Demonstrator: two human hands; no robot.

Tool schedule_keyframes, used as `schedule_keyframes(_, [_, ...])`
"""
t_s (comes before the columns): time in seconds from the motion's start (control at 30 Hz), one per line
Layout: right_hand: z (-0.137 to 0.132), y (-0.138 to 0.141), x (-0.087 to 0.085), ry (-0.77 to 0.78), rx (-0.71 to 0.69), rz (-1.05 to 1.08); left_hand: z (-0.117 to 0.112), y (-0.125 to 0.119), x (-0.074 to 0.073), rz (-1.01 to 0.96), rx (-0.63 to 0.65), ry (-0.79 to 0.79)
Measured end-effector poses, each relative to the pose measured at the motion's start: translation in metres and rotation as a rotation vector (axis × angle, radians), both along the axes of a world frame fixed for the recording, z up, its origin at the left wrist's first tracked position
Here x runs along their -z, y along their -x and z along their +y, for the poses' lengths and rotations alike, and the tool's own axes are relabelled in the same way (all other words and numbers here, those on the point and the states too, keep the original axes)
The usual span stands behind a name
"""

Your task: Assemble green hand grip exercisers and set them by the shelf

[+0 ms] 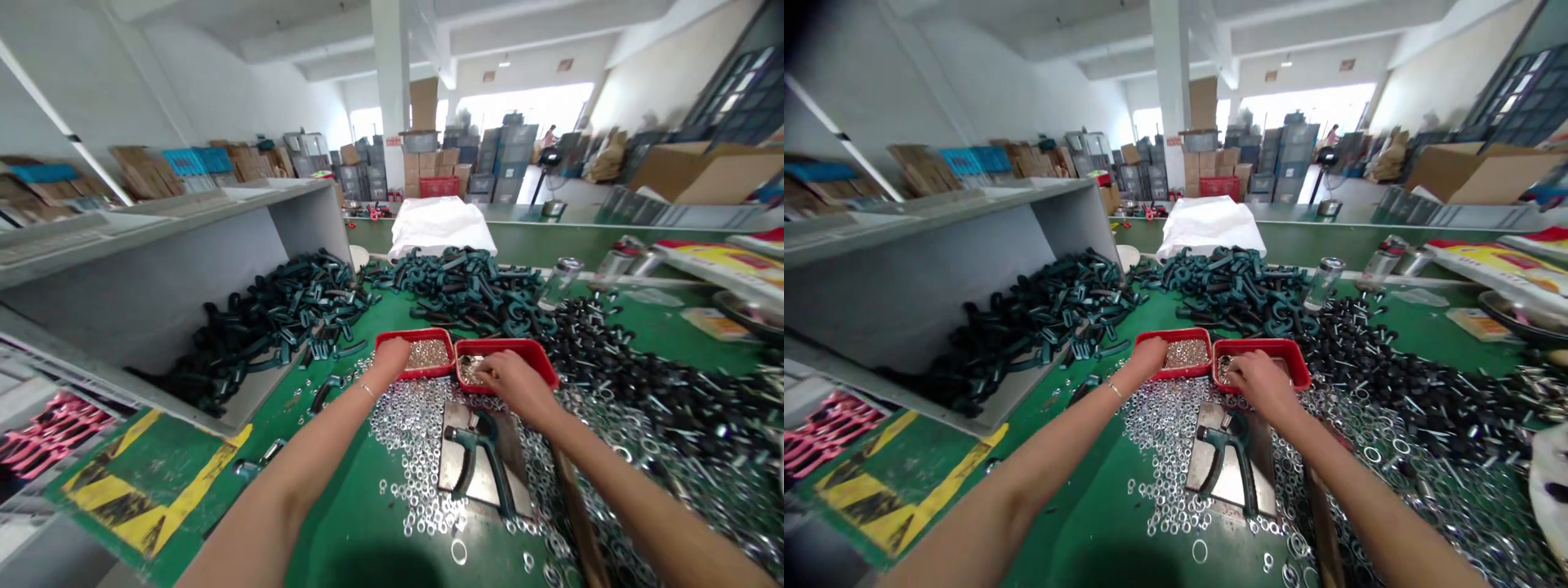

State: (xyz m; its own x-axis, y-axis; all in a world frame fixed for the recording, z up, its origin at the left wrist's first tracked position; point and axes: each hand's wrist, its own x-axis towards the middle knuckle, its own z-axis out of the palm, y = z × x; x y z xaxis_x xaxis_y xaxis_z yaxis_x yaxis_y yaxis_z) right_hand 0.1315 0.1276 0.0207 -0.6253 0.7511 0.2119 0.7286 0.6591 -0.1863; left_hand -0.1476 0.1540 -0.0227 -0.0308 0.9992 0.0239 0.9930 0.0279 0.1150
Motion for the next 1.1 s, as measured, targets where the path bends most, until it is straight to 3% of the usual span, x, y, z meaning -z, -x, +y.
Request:
schedule_keyframes(0.1, [0.031, 0.079, 0.007, -0.058, -0.037, -0.136, -0.009, -0.001, 0.012, -0.006, -0.025, -0.072])
schedule_keyframes(0.2, [0.058, 0.120, 0.022, -0.028, -0.050, -0.202, -0.013, 0.001, 0.018, -0.051, -0.050, -0.131])
schedule_keyframes(0.43, [0.077, 0.125, 0.052, 0.049, -0.017, -0.160, -0.008, 0.009, 0.023, -0.267, 0.024, -0.231])
schedule_keyframes(0.6, [0.072, 0.121, 0.054, 0.050, 0.053, 0.073, -0.013, 0.011, 0.023, -0.397, 0.088, -0.293])
schedule_keyframes(0.73, [0.054, 0.099, 0.040, 0.088, 0.079, 0.293, -0.017, 0.011, 0.023, -0.464, 0.070, -0.328])
schedule_keyframes(0.87, [0.011, 0.041, 0.026, 0.169, 0.107, 0.477, -0.015, 0.014, 0.018, -0.525, 0.023, -0.365])
schedule_keyframes(1.0, [-0.054, -0.030, 0.027, 0.587, 0.192, 0.791, -0.039, -0.002, 0.006, -0.593, 0.020, -0.401])
schedule_keyframes(1.1, [-0.100, -0.066, 0.038, 0.779, 0.314, 0.874, -0.083, -0.043, 0.003, -0.708, 0.199, -0.318])
